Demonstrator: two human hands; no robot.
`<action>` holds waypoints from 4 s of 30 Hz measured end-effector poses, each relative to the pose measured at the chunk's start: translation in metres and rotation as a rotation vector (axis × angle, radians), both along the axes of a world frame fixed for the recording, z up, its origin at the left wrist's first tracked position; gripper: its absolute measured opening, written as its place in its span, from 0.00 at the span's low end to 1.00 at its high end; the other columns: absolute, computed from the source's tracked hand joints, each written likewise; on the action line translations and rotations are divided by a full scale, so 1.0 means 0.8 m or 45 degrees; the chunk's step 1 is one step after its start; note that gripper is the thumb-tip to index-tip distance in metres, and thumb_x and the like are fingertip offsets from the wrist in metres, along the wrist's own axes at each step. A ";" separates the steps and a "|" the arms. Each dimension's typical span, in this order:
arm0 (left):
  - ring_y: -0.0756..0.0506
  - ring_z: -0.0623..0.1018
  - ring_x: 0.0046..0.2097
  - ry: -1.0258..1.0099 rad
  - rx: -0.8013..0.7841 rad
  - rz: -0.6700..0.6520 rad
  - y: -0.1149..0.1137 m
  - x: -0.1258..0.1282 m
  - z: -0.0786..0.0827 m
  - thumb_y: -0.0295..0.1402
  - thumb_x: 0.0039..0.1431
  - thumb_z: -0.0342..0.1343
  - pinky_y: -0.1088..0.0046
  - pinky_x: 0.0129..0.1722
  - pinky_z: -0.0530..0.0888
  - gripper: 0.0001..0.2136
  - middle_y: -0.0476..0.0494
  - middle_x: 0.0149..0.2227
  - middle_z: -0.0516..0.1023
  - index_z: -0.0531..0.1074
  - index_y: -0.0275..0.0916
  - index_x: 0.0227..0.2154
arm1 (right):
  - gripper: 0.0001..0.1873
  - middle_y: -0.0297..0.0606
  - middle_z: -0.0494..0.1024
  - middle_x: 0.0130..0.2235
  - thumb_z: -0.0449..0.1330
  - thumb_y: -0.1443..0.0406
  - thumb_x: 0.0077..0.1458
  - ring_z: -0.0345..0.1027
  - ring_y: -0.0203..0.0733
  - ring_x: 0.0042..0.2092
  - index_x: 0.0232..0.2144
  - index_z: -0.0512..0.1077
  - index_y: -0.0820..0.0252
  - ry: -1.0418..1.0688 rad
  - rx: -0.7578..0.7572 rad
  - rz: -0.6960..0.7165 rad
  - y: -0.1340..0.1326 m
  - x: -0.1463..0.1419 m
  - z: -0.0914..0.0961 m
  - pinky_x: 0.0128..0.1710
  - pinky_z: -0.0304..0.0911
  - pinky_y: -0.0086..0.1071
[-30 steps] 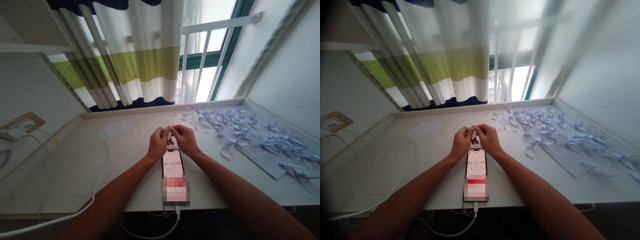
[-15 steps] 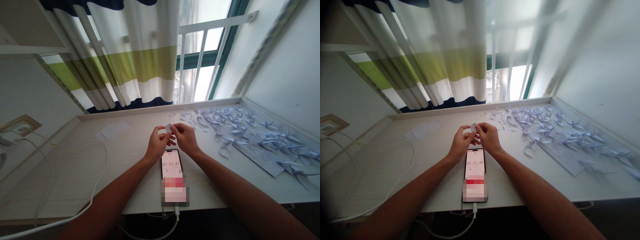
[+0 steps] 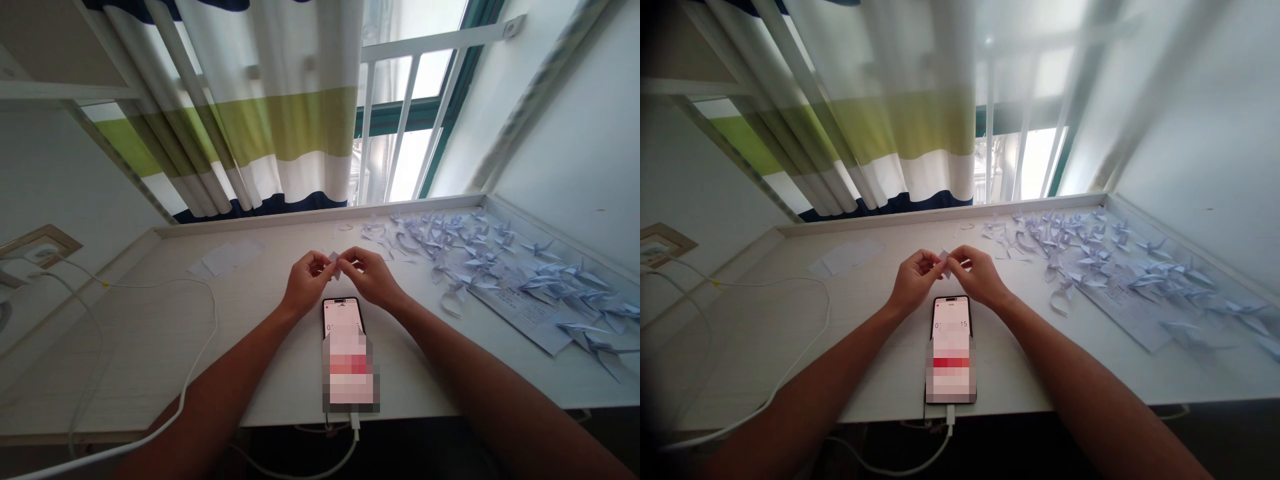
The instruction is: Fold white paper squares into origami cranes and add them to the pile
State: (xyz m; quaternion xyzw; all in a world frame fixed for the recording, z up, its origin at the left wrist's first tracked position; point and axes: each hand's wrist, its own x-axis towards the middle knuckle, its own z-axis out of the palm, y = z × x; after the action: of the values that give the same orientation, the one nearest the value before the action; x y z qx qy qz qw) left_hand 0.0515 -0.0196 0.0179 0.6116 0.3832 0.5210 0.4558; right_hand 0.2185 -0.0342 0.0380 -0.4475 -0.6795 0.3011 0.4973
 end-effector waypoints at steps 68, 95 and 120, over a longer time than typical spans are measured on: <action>0.41 0.84 0.39 -0.268 -0.185 -0.029 -0.011 -0.002 0.022 0.42 0.48 0.73 0.56 0.45 0.84 0.17 0.41 0.35 0.86 0.84 0.35 0.36 | 0.11 0.39 0.83 0.34 0.65 0.57 0.58 0.75 0.41 0.35 0.34 0.81 0.59 0.208 -0.131 0.126 0.003 0.016 0.002 0.38 0.70 0.36; 0.45 0.81 0.34 0.167 0.034 -0.053 -0.007 -0.014 0.022 0.41 0.58 0.65 0.68 0.38 0.78 0.11 0.43 0.31 0.83 0.80 0.36 0.33 | 0.17 0.39 0.82 0.31 0.64 0.53 0.59 0.74 0.41 0.34 0.31 0.79 0.61 0.030 -0.087 0.180 0.002 0.009 -0.002 0.35 0.68 0.34; 0.39 0.85 0.37 -0.010 -0.408 -0.324 -0.007 -0.012 0.015 0.40 0.53 0.70 0.58 0.44 0.81 0.15 0.35 0.33 0.85 0.81 0.32 0.35 | 0.20 0.38 0.79 0.29 0.58 0.51 0.63 0.71 0.40 0.31 0.31 0.77 0.61 0.149 -0.113 0.026 0.013 0.017 -0.010 0.34 0.70 0.36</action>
State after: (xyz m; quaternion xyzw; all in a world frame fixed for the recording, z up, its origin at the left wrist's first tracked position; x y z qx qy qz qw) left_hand 0.0422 -0.0250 0.0301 0.5725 0.3791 0.3940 0.6110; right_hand 0.2323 -0.0235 0.0299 -0.4439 -0.6396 0.3617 0.5128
